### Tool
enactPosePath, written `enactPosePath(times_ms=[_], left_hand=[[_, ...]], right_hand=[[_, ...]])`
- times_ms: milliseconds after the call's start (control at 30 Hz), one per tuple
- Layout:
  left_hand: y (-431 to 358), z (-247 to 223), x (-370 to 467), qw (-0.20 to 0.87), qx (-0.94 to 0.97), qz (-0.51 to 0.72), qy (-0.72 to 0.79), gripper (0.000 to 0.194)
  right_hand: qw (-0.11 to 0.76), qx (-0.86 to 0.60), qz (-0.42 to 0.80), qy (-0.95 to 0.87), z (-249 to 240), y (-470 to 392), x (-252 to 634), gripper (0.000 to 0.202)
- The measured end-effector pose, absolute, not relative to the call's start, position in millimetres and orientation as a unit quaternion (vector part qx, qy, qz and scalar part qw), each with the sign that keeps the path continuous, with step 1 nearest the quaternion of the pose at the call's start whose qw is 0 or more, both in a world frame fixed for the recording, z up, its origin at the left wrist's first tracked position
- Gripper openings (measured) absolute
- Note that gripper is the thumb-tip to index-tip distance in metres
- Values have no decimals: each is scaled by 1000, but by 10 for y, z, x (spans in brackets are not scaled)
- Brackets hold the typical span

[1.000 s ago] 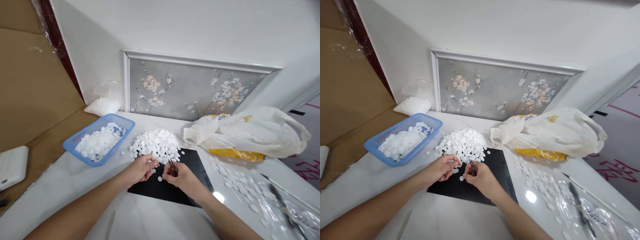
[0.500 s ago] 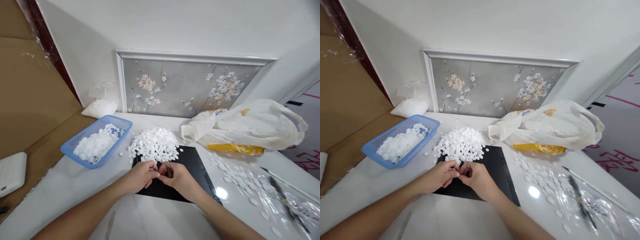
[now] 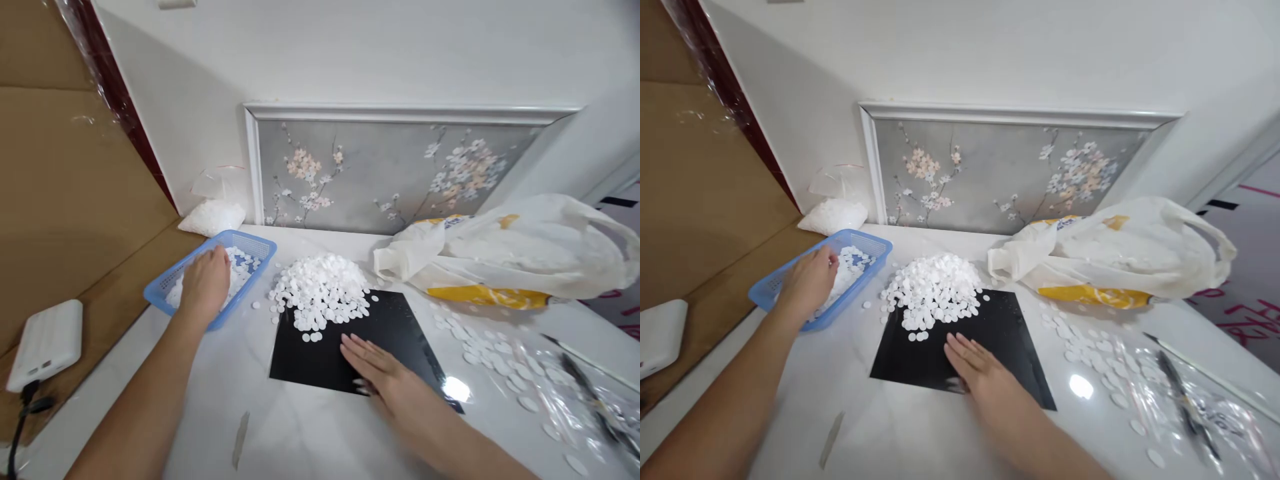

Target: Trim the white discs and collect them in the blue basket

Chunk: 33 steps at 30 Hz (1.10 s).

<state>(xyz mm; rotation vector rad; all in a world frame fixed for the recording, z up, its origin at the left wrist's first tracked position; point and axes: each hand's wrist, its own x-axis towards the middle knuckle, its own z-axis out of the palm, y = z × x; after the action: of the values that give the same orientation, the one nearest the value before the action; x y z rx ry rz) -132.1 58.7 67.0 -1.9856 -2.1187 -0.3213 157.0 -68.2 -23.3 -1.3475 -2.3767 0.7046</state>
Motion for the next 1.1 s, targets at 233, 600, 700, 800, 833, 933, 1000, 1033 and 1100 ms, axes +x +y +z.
enactPosePath(times_ms=[233,600,700,800,833,933,1000,1033,1100], left_hand=[[628,481,-1410,139,-707,-117,-683,36],[300,1,-775,-85,-888,-34,-450,73],[215,-198,-623,-84,-867,-29,-491,76],[182,-305,-469,-58,-849,-56,-522,74],[181,-321,-433,-53,-850,-62,-520,74],[191,-336,-395,-48,-875,-85,-474,70],[204,-341,-409,-45,-893,-107,-434,67],[212,-345,-418,-41,-898,-120,-420,67],[236,-360,-427,-31,-897,-146,-416,70]], right_hand=[[194,-417,306,-833,-245,-884,1502,56],[170,-301,432,-833,15,-949,1384,54],[232,-368,432,-790,23,-802,1435,48],[284,-490,247,-786,-37,-389,1548,49],[292,-519,183,-782,-70,-219,1585,49],[285,-553,112,-775,-181,234,1629,45],[271,-553,107,-781,-241,416,1593,51],[264,-551,106,-785,-263,466,1564,56],[248,-545,105,-794,-287,503,1512,64]])
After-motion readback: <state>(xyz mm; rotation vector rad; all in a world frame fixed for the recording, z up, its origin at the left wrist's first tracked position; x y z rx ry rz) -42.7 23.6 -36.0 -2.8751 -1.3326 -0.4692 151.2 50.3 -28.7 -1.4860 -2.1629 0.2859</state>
